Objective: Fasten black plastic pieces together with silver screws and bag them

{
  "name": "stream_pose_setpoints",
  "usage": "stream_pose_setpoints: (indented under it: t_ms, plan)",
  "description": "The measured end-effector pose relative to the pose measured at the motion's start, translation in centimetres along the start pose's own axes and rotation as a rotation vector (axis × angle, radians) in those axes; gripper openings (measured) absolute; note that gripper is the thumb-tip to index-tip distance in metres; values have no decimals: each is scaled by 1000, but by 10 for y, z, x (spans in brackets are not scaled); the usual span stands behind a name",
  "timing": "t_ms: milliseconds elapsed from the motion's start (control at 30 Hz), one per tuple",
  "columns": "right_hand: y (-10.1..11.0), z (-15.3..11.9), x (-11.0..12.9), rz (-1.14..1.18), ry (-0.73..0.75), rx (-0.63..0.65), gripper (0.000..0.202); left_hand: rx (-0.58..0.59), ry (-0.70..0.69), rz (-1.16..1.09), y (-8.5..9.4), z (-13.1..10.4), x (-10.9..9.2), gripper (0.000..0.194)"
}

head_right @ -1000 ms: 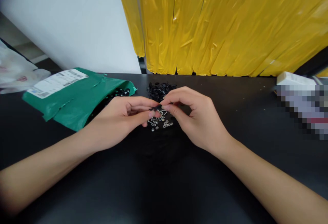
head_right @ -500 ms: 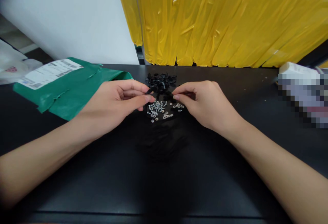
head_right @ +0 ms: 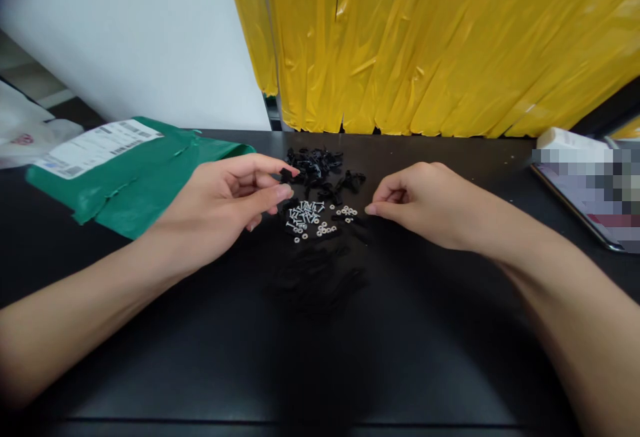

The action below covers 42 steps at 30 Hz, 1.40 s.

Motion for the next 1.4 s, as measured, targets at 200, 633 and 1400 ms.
stream_pose_setpoints:
  t_ms: [200, 633, 1400]
  plan:
    - [3, -3, -9, 62, -16, 89, 36, 6, 40, 2, 0, -3, -4, 9]
    - [1, -14, 7, 155, 45, 128, 23, -86, 26, -63, 14, -5, 0, 30]
    - [-13, -16, 57, 777, 200, -138, 9, 157, -50, 9, 0, -18, -6, 17]
Point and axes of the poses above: each hand's wrist, its own z-axis towards the middle knuckle, its own y-axis out of the back of the hand, x = y × z, the point moved 4 cm from there along z, towards the middle knuckle, and after that the axes turned 9 degrees about y, right-handed, at the moved point
